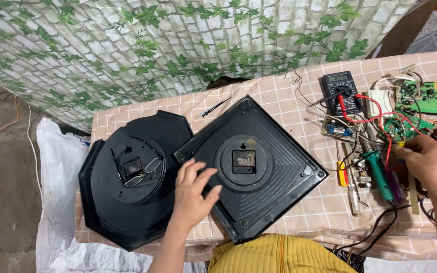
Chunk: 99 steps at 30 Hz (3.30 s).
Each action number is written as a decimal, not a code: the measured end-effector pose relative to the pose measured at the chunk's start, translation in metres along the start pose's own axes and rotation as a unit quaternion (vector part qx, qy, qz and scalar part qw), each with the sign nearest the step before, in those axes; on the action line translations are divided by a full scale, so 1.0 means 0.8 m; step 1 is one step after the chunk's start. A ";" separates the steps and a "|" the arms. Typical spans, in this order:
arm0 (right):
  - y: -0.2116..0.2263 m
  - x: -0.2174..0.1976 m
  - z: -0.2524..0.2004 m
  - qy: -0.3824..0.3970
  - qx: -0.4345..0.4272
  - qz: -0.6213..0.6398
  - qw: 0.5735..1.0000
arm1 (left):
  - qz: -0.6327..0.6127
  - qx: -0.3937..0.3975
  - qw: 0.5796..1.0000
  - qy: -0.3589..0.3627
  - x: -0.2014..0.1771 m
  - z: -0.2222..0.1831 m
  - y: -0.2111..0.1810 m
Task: Inspecting, testing, and cleaning a wall clock assembly using a multimeter and other tools on a workbench.
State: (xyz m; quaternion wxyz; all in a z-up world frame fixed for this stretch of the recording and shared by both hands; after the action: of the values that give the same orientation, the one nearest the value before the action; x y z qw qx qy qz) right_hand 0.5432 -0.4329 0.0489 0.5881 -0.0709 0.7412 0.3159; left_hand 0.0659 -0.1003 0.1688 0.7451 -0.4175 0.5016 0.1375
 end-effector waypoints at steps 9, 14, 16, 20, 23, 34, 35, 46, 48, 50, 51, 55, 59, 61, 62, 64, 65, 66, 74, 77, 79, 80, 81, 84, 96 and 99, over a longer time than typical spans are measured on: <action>0.018 -0.031 -0.068 -0.133 -0.105 0.316 0.934 | 0.036 0.095 0.974 0.202 0.052 0.020 -0.060; 0.164 -0.090 -0.145 -0.084 -0.167 0.317 0.930 | 0.022 0.101 0.981 0.166 0.073 0.014 -0.062; 0.182 -0.072 -0.144 -0.065 -0.194 0.302 0.931 | 0.015 0.100 0.982 0.162 0.078 0.012 -0.061; 0.238 -0.038 -0.144 0.021 -0.218 0.328 0.919 | -0.003 0.074 0.982 0.172 0.081 0.010 -0.062; 0.282 -0.011 -0.146 0.073 -0.267 0.317 0.907 | -0.023 0.042 0.980 0.193 0.083 0.012 -0.063; 0.379 0.090 -0.122 0.090 -0.368 0.376 0.846 | -0.141 0.039 0.984 0.103 0.090 0.015 -0.021; 0.382 0.096 -0.122 0.101 -0.356 0.389 0.843 | -0.179 0.039 0.980 0.075 0.090 0.016 -0.009; 0.405 0.101 -0.120 0.102 -0.419 0.243 0.869 | -0.150 0.045 0.985 0.073 0.082 0.030 0.009; 0.409 0.101 -0.121 0.107 -0.424 0.230 0.869 | -0.141 0.054 0.986 0.071 0.083 0.032 0.010; 0.413 0.100 -0.120 0.104 -0.423 0.212 0.875 | -0.137 0.062 0.986 0.073 0.083 0.034 0.009; 0.411 0.104 -0.118 0.104 -0.423 0.213 0.875 | -0.137 0.062 0.986 0.073 0.081 0.034 0.008; 0.401 0.119 -0.110 0.122 -0.383 0.231 0.886 | -0.142 0.071 0.985 0.074 0.078 0.035 0.008; 0.402 0.144 -0.110 0.130 -0.386 0.202 0.891 | -0.136 0.079 0.985 0.076 0.080 0.037 0.007; 0.402 0.143 -0.110 0.132 -0.387 0.192 0.892 | -0.131 0.081 0.985 0.076 0.080 0.037 0.007; 0.402 0.143 -0.111 0.135 -0.389 0.182 0.893 | -0.127 0.082 0.986 0.075 0.080 0.037 0.007; 0.406 0.139 -0.114 0.133 -0.388 0.166 0.896 | -0.129 0.079 0.985 0.078 0.075 0.038 0.002; 0.407 0.137 -0.117 0.133 -0.386 0.151 0.900 | -0.132 0.076 0.985 0.083 0.073 0.037 0.000; 0.407 0.137 -0.117 0.133 -0.386 0.151 0.900 | -0.132 0.075 0.985 0.082 0.072 0.038 -0.001; 0.391 0.137 -0.113 0.159 -0.333 0.250 0.895 | -0.066 0.052 0.992 0.089 0.084 0.043 -0.017; 0.372 0.120 -0.109 0.251 -0.285 0.487 0.787 | -0.026 0.078 0.995 0.061 0.088 0.046 -0.030; 0.365 0.110 -0.110 0.267 -0.273 0.532 0.756 | -0.012 0.103 0.993 0.059 0.081 0.052 -0.045; 0.362 0.106 -0.112 0.283 -0.261 0.575 0.722 | 0.003 0.126 0.990 0.055 0.078 0.054 -0.055; 0.358 0.110 -0.113 0.281 -0.259 0.577 0.722 | 0.003 0.128 0.990 0.057 0.085 0.055 -0.052; 0.339 0.129 -0.107 0.252 -0.225 0.659 0.672 | 0.017 0.144 0.987 0.068 0.097 0.063 -0.049; 0.352 0.095 -0.138 0.142 -0.463 0.352 0.801 | -0.033 0.138 0.982 0.121 0.095 0.069 -0.022; 0.355 0.093 -0.139 0.165 -0.474 0.297 0.812 | -0.094 0.128 0.977 0.142 0.092 0.068 -0.015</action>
State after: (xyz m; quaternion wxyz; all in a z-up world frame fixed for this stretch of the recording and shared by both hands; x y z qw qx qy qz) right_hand 0.2936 -0.2503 0.1023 0.2276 -0.1683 0.5708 0.7708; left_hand 0.1412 -0.0818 0.1193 0.7232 -0.3795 0.5741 -0.0589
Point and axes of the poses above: each hand's wrist, its own z-axis towards the middle knuckle, its own x-axis out of the palm, y = z × x, the point moved 4 cm from there along z, towards the middle knuckle, and after that the axes turned 14 degrees about -x, right-handed, at the moved point
